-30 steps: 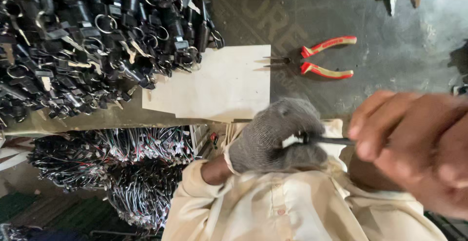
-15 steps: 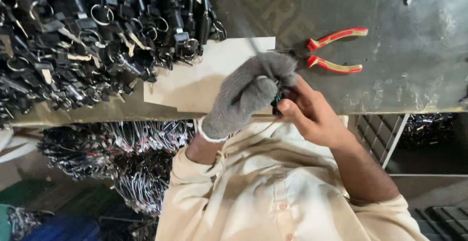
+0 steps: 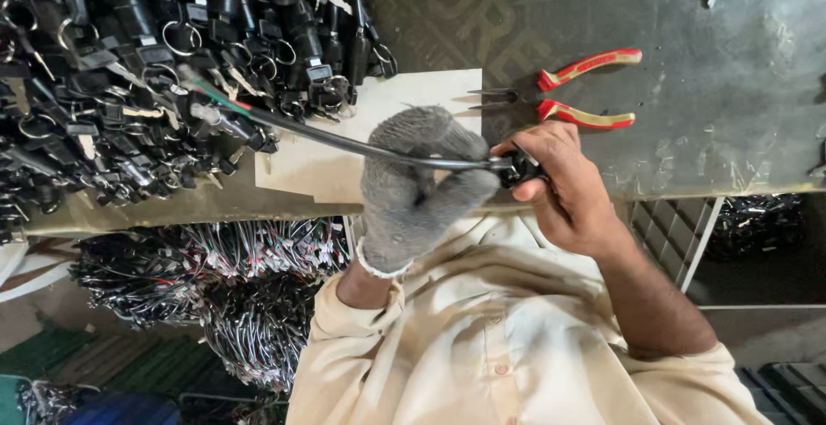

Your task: The person holds a black cable in one gloved hand and uses red-handled pliers to cut and strip the insulation from the cable ends, working on one cable at a time at a workbench covered with finished cable assemblies. They set each processed cable aside and pick up the next one.

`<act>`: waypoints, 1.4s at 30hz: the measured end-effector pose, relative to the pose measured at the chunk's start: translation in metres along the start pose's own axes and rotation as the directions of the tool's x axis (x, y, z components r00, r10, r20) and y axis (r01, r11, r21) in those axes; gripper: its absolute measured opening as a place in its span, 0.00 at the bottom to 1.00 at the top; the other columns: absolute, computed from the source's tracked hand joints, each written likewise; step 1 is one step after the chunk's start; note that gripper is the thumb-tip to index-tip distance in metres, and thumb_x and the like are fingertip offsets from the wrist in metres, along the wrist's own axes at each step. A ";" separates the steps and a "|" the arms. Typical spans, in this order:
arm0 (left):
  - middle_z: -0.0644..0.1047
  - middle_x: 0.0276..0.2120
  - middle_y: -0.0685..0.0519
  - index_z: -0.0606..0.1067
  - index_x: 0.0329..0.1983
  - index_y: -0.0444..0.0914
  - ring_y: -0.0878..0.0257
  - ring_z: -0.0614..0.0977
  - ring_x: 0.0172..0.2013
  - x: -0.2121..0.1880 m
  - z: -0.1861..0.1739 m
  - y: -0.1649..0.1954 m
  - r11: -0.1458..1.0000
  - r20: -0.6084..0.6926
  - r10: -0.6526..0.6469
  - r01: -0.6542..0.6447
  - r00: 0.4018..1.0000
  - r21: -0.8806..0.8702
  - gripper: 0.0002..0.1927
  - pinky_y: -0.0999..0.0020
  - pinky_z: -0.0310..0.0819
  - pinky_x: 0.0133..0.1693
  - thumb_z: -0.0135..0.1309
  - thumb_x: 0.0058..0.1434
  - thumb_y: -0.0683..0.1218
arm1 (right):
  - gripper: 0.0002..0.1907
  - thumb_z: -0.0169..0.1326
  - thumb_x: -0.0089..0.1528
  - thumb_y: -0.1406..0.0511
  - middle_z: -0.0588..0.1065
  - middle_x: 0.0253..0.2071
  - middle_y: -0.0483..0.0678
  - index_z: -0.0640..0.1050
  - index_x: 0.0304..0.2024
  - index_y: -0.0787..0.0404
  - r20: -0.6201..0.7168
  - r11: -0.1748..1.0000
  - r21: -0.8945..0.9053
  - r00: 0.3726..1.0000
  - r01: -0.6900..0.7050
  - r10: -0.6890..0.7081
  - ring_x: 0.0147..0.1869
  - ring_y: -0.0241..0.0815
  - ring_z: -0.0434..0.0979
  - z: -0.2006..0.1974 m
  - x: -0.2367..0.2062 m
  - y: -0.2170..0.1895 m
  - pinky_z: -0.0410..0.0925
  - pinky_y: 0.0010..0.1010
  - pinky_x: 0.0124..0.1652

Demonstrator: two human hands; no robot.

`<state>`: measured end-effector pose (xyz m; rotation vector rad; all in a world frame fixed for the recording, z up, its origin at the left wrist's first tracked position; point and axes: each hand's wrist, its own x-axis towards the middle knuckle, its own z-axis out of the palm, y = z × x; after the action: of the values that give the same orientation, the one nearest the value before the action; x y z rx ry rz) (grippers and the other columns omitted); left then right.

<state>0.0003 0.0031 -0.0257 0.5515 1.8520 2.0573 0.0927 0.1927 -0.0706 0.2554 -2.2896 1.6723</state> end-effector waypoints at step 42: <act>0.77 0.38 0.49 0.73 0.52 0.29 0.67 0.73 0.36 0.000 0.054 0.002 0.754 0.561 -0.313 0.560 0.766 -0.345 0.14 0.73 0.64 0.39 0.51 0.77 0.47 | 0.12 0.49 0.73 0.55 0.75 0.44 0.46 0.72 0.48 0.55 -0.389 0.808 0.590 0.874 -0.006 0.291 0.49 0.43 0.73 -0.118 0.049 -0.070 0.65 0.35 0.51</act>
<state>0.0259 0.0497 -0.0195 0.3642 0.9825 1.7501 0.0841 0.2848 0.0423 -0.2084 -1.4440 2.1940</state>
